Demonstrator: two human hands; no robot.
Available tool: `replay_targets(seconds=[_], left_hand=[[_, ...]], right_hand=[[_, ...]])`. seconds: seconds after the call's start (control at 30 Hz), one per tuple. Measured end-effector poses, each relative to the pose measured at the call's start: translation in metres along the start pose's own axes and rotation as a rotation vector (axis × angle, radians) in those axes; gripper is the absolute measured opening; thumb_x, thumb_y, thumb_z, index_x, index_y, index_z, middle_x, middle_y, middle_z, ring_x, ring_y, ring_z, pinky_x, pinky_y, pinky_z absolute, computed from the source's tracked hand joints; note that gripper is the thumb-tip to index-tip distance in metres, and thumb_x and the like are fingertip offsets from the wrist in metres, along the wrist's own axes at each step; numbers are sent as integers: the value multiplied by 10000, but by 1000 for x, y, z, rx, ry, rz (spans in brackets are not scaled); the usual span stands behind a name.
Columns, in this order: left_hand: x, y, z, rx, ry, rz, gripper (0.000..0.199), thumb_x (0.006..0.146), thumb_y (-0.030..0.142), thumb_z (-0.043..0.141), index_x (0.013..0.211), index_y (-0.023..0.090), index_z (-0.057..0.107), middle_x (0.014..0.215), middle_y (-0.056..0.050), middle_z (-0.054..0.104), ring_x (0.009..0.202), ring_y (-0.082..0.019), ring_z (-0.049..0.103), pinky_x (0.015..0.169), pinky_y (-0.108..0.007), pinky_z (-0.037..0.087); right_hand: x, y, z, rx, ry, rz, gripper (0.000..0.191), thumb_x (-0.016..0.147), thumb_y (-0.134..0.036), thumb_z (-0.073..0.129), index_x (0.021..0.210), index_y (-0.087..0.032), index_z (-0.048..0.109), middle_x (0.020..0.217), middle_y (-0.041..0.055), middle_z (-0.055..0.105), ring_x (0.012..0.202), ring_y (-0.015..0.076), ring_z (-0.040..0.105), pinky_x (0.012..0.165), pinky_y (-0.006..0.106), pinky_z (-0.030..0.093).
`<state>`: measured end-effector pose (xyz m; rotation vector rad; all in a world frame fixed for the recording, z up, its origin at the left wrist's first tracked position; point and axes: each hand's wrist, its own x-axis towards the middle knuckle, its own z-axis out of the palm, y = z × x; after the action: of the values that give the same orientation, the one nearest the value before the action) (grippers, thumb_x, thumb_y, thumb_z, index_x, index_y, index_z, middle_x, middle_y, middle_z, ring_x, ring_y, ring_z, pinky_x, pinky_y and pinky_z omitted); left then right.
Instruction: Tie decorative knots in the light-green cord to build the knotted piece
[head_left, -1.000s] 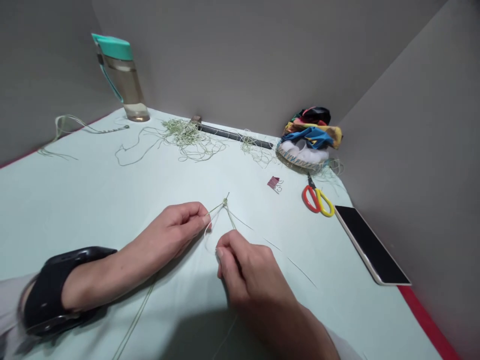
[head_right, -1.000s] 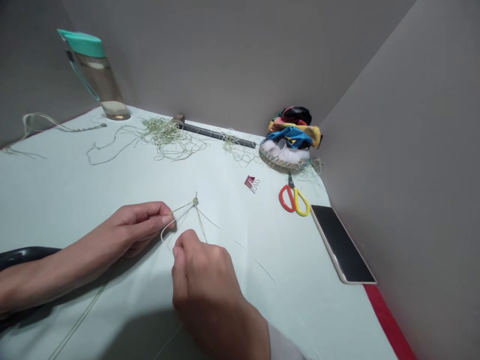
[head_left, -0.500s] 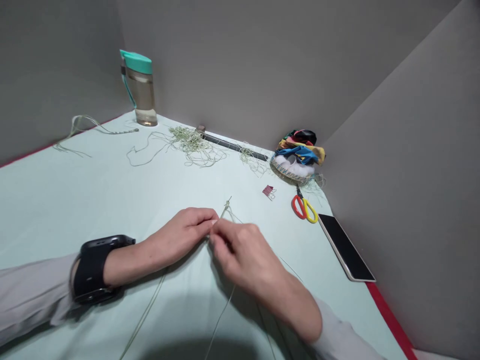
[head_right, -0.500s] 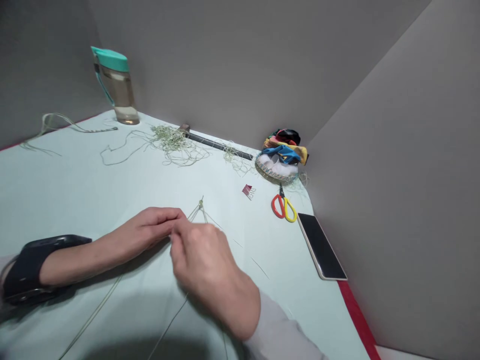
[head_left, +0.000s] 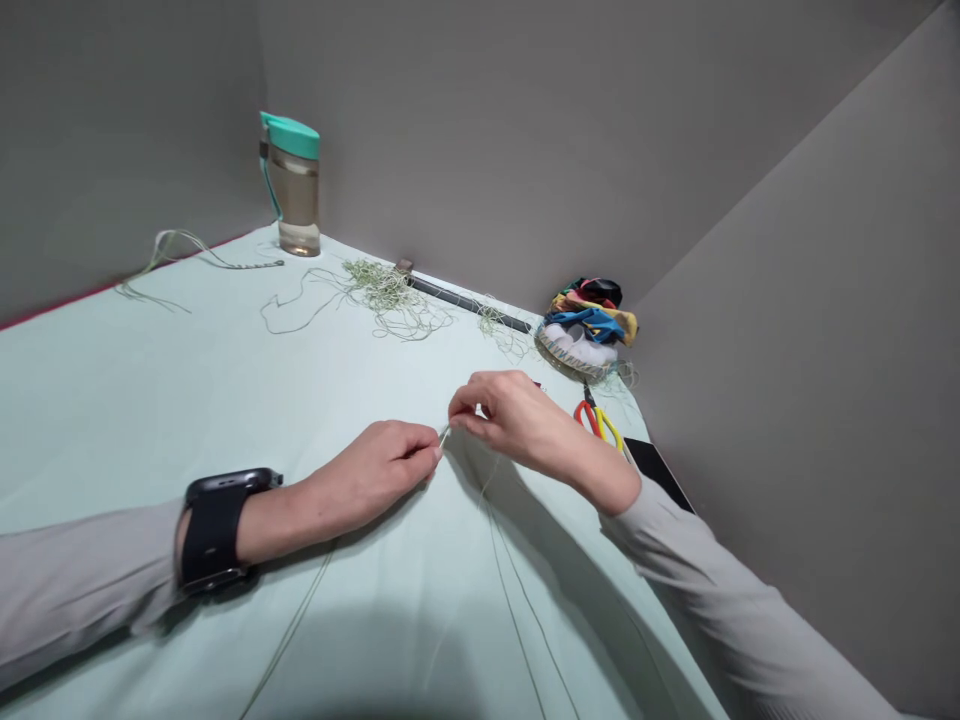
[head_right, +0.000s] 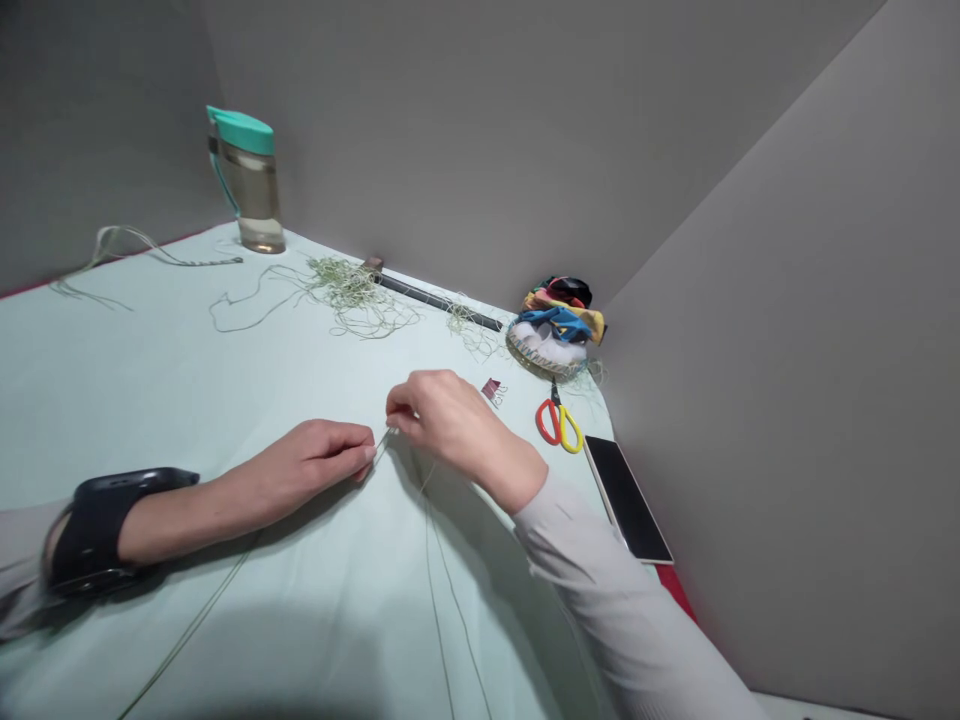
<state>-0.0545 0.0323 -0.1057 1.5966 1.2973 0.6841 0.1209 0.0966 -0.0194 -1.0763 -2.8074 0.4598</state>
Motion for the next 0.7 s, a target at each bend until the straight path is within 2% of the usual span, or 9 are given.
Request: replay_targets(seconds=[0.13,0.23,0.3,0.4,0.53,0.7], left_hand=[[5,-10,-1,-91,-26,-106,305,1032,434,656,939,144,679,837,4,670,689,-138,636,646,-287,570],[5,-11,-7,-179,-72,-166,291,1036,430,656,1008,143,684,856,-1,680,652,-121,627,591,-259,560],[3,-8,-12,-238,-108,-182,309,1042,441,645,960,144,673,770,27,635,564,-94,559,520,-225,503],[0,-3,-15,-309,-142,-179,383,1049,468,624,833,152,637,615,83,495,453,-65,404,436,-197,373],[1,3,-11,-359,-116,-167,442,1022,470,619,703,164,612,505,109,356,411,-61,257,401,-203,214],[3,6,-8,-383,-72,-168,320,803,424,644,605,173,634,447,95,289,414,-66,215,401,-240,147]], right_hand=[[28,6,-4,-28,58,-93,132,877,-83,750,794,-184,774,804,28,700,741,165,563,727,293,383],[38,18,4,-18,212,-100,131,926,-75,698,911,-177,779,988,80,753,927,216,624,867,339,424],[31,27,13,5,335,-85,180,967,-66,624,1004,-168,768,1071,109,758,1004,242,633,929,382,435],[5,36,30,69,452,-95,215,1013,-99,552,1041,-193,743,1032,85,760,967,228,658,895,376,483],[-25,32,59,125,435,-206,181,959,-90,632,1039,-202,751,958,56,752,933,220,660,841,350,518],[-24,27,85,124,459,-294,182,992,-92,597,994,-173,759,893,76,699,859,230,588,775,375,486]])
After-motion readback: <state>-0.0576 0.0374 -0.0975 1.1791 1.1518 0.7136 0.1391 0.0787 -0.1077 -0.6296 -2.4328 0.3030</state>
